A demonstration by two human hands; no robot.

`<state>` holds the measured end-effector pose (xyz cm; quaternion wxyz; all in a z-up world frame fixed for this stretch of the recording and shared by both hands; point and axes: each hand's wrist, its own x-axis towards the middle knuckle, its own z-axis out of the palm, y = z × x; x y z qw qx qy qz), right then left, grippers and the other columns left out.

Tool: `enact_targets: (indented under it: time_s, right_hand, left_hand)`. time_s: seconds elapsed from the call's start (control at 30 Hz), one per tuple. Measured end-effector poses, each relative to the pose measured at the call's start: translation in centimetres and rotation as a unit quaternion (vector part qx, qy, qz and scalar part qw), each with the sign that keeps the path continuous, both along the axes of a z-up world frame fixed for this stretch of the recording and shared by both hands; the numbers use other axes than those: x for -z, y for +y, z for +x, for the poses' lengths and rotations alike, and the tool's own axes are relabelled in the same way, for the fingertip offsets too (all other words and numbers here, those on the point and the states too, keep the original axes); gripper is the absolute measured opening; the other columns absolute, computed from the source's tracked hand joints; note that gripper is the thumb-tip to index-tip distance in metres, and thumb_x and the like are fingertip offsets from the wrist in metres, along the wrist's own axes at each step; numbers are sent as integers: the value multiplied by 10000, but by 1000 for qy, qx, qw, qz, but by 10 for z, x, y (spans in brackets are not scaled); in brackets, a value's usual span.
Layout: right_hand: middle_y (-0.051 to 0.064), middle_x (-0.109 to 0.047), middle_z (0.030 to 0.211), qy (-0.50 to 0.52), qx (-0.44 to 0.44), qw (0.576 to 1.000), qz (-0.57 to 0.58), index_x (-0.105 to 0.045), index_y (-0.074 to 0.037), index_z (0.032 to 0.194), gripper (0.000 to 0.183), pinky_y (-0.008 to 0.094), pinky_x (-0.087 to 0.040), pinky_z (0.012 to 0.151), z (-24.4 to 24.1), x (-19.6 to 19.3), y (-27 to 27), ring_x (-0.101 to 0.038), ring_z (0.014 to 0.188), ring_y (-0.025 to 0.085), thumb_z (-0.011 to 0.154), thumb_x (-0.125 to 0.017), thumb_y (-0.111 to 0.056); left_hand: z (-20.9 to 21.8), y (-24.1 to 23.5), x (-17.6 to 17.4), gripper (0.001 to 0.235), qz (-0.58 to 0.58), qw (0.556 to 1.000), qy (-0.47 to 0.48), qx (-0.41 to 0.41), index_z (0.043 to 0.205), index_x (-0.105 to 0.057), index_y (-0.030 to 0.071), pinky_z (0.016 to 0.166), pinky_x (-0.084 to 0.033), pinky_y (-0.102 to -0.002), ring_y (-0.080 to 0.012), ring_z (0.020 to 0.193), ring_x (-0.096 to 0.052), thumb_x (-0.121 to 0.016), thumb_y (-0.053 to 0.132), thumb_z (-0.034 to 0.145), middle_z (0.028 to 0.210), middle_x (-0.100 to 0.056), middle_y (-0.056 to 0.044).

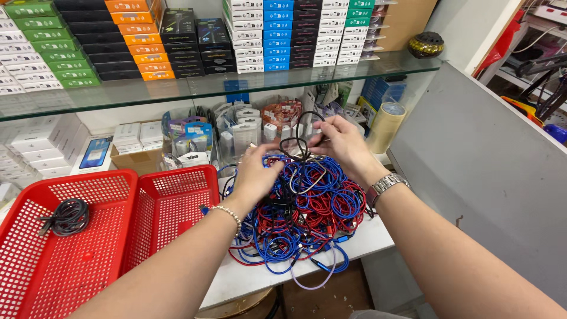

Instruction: The person untangles and coils various colored cables from a pile on a counter, then places each coiled cable into a red basket. The person handles black, blue, red, and beige cables one at a time.

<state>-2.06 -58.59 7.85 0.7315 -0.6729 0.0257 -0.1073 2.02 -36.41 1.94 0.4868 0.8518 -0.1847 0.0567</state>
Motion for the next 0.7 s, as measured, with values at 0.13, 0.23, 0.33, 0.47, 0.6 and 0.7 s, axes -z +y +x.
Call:
enact_targets:
  time_s: [0.13, 0.23, 0.33, 0.47, 0.6, 0.7]
  right_hand:
    - [133, -671, 897, -27, 36, 998, 44, -539, 12, 1130, 191, 352, -633, 813, 16, -8, -10, -713, 840, 232, 1060, -504, -163]
    - [138, -656, 912, -26, 112, 992, 56, -537, 4, 1181, 211, 356, -636, 809, 16, -8, -38, -702, 848, 243, 1061, -497, -165]
    - [180, -684, 992, 58, 136, 988, 49, -489, 27, 1252, 276, 367, -641, 845, 6, 6, -58, -712, 893, 265, 1049, -496, -159]
    - [284, -623, 1138, 96, 206, 863, -451, -471, 104, 1314, 586, 425, -522, 868, -19, 34, -46, -626, 1027, 338, 957, -787, -235]
    - [129, -767, 1002, -38, 40, 871, -488, -722, -70, 1100, 243, 364, -579, 842, -36, 41, -2, -744, 916, 233, 900, -665, -197]
    - [123, -764, 923, -75, -95, 831, -543, -738, -95, 1056, 230, 382, -566, 798, -42, 30, 26, -728, 871, 244, 889, -692, -246]
  left_hand:
    - [-28, -3, -5, 428, 79, 978, -189, 22, 1155, -709, 75, 1055, -376, -470, -433, 1284, -456, -781, 204, 752, 1442, -483, -237]
    - [-33, 10, -5, 437, 189, 968, -165, 7, 1131, -738, 130, 1061, -365, -490, -439, 1305, -452, -779, 152, 697, 1441, -476, -224]
    - [-37, 22, -2, 271, 180, 976, -120, 1, 1067, -711, 98, 1090, -443, -455, -330, 1227, -543, -710, 153, 802, 1239, -584, -134]
    - [-48, 25, 2, 324, 220, 965, -104, 95, 1045, -668, 78, 1038, -435, -462, -335, 1168, -533, -782, 184, 760, 1141, -579, -145]
    - [-52, 20, 3, 256, 277, 942, -152, 108, 950, -697, 106, 963, -437, -461, -330, 1129, -552, -791, 160, 718, 1111, -600, -143]
    - [-39, 15, -5, 183, 193, 955, -203, 100, 963, -686, 82, 895, -463, -488, -365, 1040, -603, -746, 192, 830, 995, -660, -147]
